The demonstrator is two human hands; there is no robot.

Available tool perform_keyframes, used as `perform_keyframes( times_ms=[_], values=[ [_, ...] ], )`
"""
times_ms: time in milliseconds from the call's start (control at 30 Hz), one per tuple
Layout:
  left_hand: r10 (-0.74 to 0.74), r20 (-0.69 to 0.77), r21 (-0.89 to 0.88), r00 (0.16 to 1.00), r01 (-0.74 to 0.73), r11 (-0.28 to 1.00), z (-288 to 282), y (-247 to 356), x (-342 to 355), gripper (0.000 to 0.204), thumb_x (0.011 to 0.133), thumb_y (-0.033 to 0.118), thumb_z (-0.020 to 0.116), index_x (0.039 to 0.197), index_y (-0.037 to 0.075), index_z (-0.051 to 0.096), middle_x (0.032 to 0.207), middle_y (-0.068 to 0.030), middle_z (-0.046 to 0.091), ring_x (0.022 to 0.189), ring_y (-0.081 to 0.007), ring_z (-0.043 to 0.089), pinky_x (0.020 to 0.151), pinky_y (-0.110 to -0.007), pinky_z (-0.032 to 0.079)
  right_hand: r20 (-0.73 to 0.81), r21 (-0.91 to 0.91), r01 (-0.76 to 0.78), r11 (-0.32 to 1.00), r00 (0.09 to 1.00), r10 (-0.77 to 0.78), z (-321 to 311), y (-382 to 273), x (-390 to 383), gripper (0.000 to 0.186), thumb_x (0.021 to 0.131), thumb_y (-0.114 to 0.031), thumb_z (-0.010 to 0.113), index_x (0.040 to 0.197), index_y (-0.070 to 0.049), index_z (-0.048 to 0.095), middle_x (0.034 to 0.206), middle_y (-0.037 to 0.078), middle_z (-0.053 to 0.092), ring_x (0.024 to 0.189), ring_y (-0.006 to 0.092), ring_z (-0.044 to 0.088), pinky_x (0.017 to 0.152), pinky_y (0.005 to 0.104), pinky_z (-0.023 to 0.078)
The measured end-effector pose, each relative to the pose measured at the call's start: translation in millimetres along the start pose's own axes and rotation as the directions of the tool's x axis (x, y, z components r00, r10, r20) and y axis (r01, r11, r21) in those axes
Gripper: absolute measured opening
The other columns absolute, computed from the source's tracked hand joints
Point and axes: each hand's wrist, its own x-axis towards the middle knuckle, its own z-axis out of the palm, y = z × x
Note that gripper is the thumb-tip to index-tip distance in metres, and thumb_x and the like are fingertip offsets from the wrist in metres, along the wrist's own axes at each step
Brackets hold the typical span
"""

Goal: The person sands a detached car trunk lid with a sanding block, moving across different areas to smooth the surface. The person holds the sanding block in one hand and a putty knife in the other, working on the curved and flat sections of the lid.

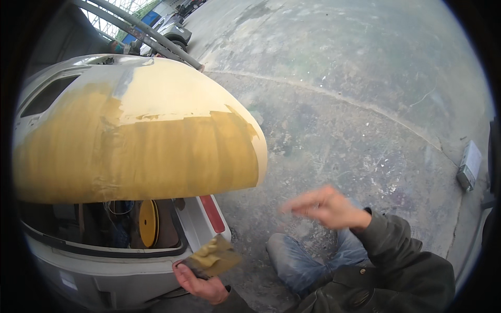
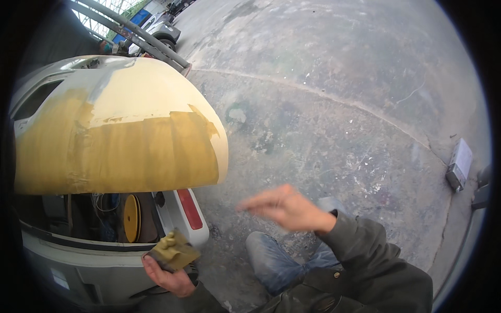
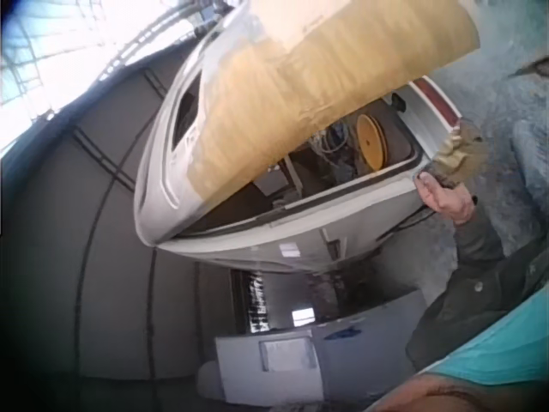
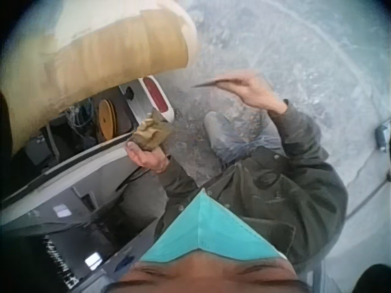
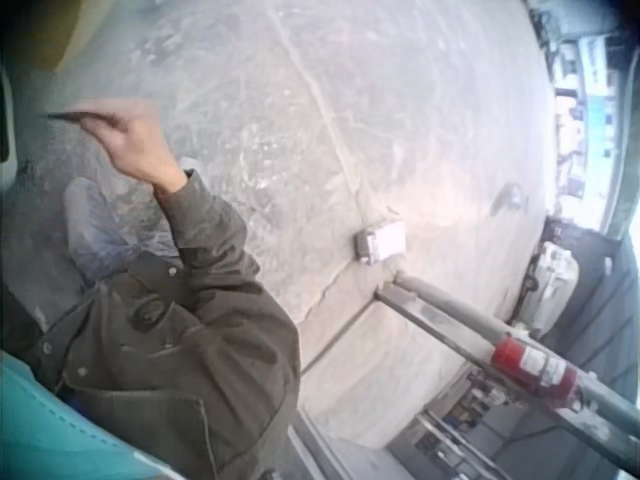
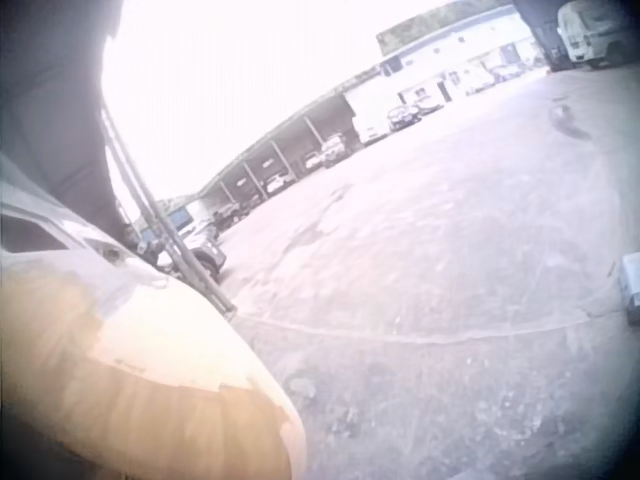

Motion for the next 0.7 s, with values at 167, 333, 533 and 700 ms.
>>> perform_keyframes(
  times_ms=[167, 333, 533, 700],
  values=[
    [0.020, 0.175, -0.110, 0.984, 0.000, 0.994, -22.6, 2.3, 9.6, 0.034, 0.113, 0.031, 0.054, 0.125, -0.001, 0.055, 0.117, -0.0111, 0.058, 0.112, -0.0215, 0.059, 0.099, -0.039, 0.049, -0.388, -0.377, 0.237, 0.895, 0.838, -0.385, -48.1, -1.8, 104.4, 0.028, 0.101, -0.007, 0.067, 0.126, -0.012, 0.079, 0.113, 0.013, 0.081, 0.100, 0.0218, 0.076, 0.088, 0.0356, 0.059],
    [0.002, 0.128, -0.071, 0.992, 0.007, 0.997, -33.0, 3.8, 11.7, 0.039, 0.113, 0.030, 0.055, 0.135, -0.003, 0.054, 0.129, -0.0141, 0.059, 0.121, -0.0247, 0.060, 0.106, -0.041, 0.049, -0.276, -0.179, 0.298, 0.938, 0.900, -0.339, -68.7, -1.7, 181.1, 0.028, 0.102, -0.006, 0.067, 0.127, -0.010, 0.079, 0.118, 0.012, 0.081, 0.108, 0.0208, 0.076, 0.097, 0.0339, 0.058],
    [-0.053, -0.082, -0.050, 0.995, 0.049, 0.998, -32.4, -4.3, 9.0, 0.041, 0.113, 0.030, 0.055, 0.137, -0.003, 0.053, 0.133, -0.0138, 0.059, 0.123, -0.0246, 0.060, 0.106, -0.041, 0.050, -0.151, -0.126, 0.378, 0.917, 0.906, -0.395, -58.4, 0.4, 160.8, 0.031, 0.102, -0.002, 0.067, 0.129, -0.010, 0.078, 0.121, 0.010, 0.080, 0.110, 0.0196, 0.075, 0.101, 0.0352, 0.058],
    [-0.035, 0.201, -0.076, 0.979, 0.051, 0.996, -46.9, -22.5, 21.2, 0.041, 0.112, 0.032, 0.056, 0.135, -0.002, 0.056, 0.131, -0.0126, 0.061, 0.122, -0.0238, 0.061, 0.105, -0.040, 0.050, -0.214, -0.248, 0.370, 0.895, 0.881, -0.423, -34.3, -1.7, 120.4, 0.036, 0.098, 0.003, 0.067, 0.128, -0.012, 0.078, 0.125, 0.010, 0.078, 0.116, 0.0237, 0.074, 0.098, 0.0361, 0.060]
  ],
)
